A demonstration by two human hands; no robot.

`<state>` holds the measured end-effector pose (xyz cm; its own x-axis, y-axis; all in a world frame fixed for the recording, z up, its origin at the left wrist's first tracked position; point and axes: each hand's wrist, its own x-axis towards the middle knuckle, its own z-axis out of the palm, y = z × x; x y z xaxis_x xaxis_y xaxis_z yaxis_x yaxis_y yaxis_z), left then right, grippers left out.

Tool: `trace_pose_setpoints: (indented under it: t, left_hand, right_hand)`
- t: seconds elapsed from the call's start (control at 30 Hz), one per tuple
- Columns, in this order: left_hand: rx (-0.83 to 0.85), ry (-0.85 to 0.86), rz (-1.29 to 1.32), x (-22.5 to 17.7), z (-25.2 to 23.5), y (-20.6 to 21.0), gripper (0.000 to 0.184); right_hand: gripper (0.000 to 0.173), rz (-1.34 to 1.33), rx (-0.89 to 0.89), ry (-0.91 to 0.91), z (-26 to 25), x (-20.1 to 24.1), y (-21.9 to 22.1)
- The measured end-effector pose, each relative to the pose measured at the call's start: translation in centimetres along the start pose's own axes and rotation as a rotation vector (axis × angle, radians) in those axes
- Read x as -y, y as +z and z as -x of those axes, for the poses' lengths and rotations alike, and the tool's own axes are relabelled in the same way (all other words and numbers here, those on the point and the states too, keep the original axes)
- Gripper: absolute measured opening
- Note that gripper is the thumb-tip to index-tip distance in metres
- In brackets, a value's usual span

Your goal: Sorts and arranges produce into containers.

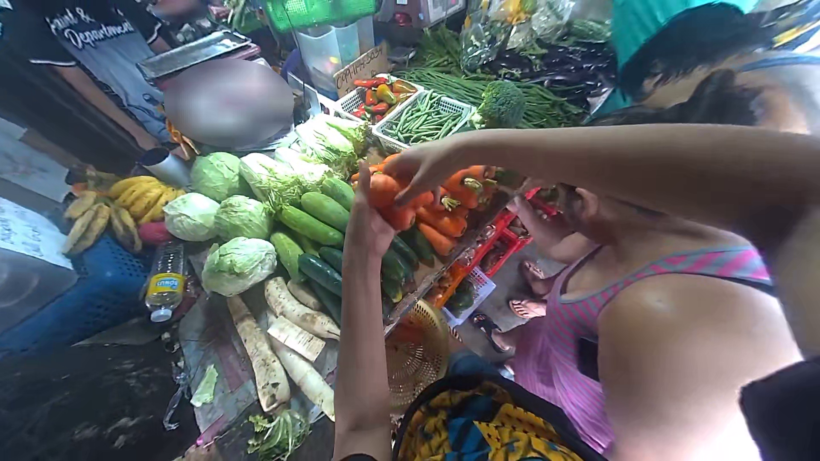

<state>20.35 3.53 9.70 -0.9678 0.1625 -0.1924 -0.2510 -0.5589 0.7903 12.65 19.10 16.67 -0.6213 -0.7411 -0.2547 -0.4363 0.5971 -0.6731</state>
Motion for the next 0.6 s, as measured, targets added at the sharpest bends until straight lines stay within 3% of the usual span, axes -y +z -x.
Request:
trace_pose_setpoints:
  t: [0.07,0.17,0.23,0.33,0.47,0.53,0.6]
  left_hand:
    - [-0.122,-0.033,0.105,-0.4,-2.1,0.0,0.069]
    - [-0.309,-0.001,-0.028,0.2,-5.3,0.1,0.037]
    - [-0.357,-0.010,-0.226,0.8,-6.9,0.7,0.052]
    - [-0.254,0.008,-0.447,2.8,-8.8,1.1,0.071]
    - [-0.066,0.052,-0.518,5.1,-9.4,0.9,0.060]
    - [-0.051,0.074,-0.513,5.8,-9.2,0.5,0.052]
    - [-0.021,0.078,-0.510,6.3,-8.9,-0.2,0.059]
  right_hand:
    - [0.051,0.189,-0.143,0.010,-1.1,-0.4,-1.5]
    - [0.069,0.253,-0.350,0.013,-2.5,-2.3,-4.2]
    - [0.075,0.248,-0.431,0.041,-2.8,-3.2,-5.6]
    - [0.080,0.221,-0.513,0.052,-3.3,-4.9,-6.4]
    - [0.074,0.234,-0.490,0.032,-4.2,-6.5,-5.7]
    - [0.066,0.286,-0.483,0.000,-5.2,-7.3,-4.8]
    - [0.058,0.258,-0.578,-0.097,-7.1,-8.8,-3.3]
